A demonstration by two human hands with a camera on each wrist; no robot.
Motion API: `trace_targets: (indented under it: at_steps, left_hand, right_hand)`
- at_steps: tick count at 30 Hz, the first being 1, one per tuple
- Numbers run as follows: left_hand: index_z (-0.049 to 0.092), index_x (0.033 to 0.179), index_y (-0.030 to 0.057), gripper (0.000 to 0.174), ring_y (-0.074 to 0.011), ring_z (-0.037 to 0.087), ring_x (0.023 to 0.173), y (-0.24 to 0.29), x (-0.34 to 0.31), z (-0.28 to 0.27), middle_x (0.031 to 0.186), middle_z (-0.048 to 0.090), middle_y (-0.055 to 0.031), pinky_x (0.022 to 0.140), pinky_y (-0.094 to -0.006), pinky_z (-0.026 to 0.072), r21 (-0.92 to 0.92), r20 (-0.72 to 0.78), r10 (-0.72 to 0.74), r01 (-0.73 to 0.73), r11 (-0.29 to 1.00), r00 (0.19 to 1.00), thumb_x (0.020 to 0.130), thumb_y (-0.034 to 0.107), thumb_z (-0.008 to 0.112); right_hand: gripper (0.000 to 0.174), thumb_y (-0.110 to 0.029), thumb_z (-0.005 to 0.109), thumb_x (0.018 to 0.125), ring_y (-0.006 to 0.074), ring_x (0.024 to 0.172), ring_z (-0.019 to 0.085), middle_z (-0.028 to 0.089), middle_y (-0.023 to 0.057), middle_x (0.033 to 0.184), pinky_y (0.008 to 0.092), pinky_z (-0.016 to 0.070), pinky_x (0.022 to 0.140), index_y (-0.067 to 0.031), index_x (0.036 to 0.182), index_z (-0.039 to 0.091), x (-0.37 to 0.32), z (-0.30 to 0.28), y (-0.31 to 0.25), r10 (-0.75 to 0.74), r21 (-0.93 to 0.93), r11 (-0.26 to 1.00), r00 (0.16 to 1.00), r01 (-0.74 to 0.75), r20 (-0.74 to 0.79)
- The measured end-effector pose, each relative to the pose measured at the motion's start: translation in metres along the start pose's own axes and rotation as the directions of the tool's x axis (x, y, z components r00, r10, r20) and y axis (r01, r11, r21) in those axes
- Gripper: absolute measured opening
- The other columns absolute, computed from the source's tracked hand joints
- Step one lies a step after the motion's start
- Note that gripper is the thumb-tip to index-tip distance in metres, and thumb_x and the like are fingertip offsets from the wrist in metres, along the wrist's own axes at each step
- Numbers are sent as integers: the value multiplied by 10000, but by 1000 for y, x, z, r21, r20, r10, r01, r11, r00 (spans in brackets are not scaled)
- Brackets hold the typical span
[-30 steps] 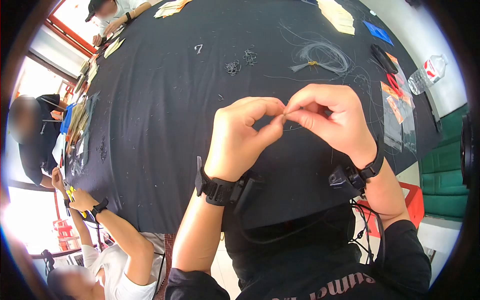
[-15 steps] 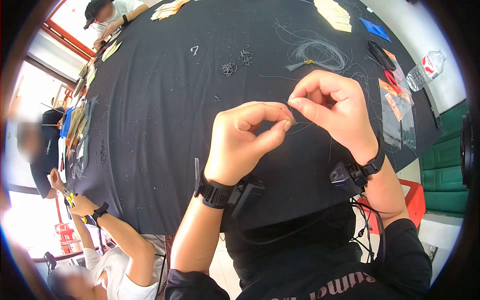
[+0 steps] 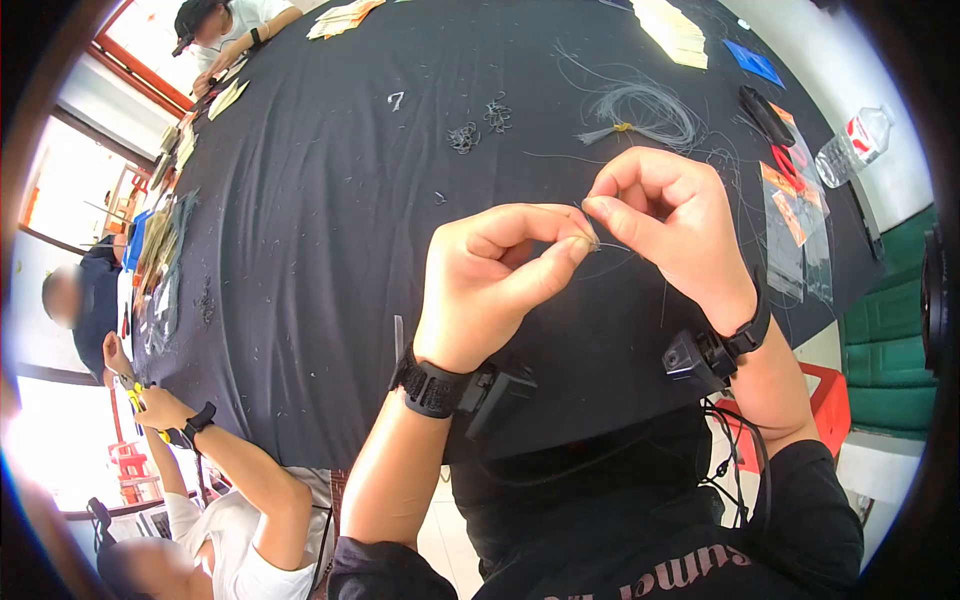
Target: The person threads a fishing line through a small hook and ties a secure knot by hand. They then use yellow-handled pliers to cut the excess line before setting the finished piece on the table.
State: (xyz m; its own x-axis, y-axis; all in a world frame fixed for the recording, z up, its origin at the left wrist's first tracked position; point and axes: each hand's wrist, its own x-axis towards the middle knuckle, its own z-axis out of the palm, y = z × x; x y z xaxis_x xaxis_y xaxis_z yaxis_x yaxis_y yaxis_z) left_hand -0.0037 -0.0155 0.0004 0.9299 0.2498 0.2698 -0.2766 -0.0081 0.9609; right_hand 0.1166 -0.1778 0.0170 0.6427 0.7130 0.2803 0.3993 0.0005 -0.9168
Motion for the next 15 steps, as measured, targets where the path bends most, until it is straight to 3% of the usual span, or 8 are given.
trace_targets:
  at_steps: [6,12,15]
  left_hand:
    - [704,918,-35,50,-155,672,909,3,1,3,974,725,-124,849,-282,527,-97,36,-136,139,985,990,876,-32,678]
    - [705,925,-30,51,-158,671,914,0,0,2,963,726,-124,852,-284,525,-98,-13,-104,103,990,994,886,-19,675]
    - [705,923,-27,47,-155,669,914,0,1,-1,969,723,-123,858,-285,520,-139,-28,-103,99,985,994,890,-16,673]
  right_hand:
    - [129,-132,734,871,15,593,514,611,-31,663,187,397,551,-19,919,695,0,0,-3,-5,-50,999,1000,5,-2]
    - [121,-132,746,861,16,580,508,598,-39,653,191,390,538,-27,899,700,1,1,1,-43,-74,997,998,39,-53]
    - [121,-133,754,854,15,571,499,590,-45,650,195,381,531,-30,887,700,0,0,-2,18,-59,998,998,-22,-66]
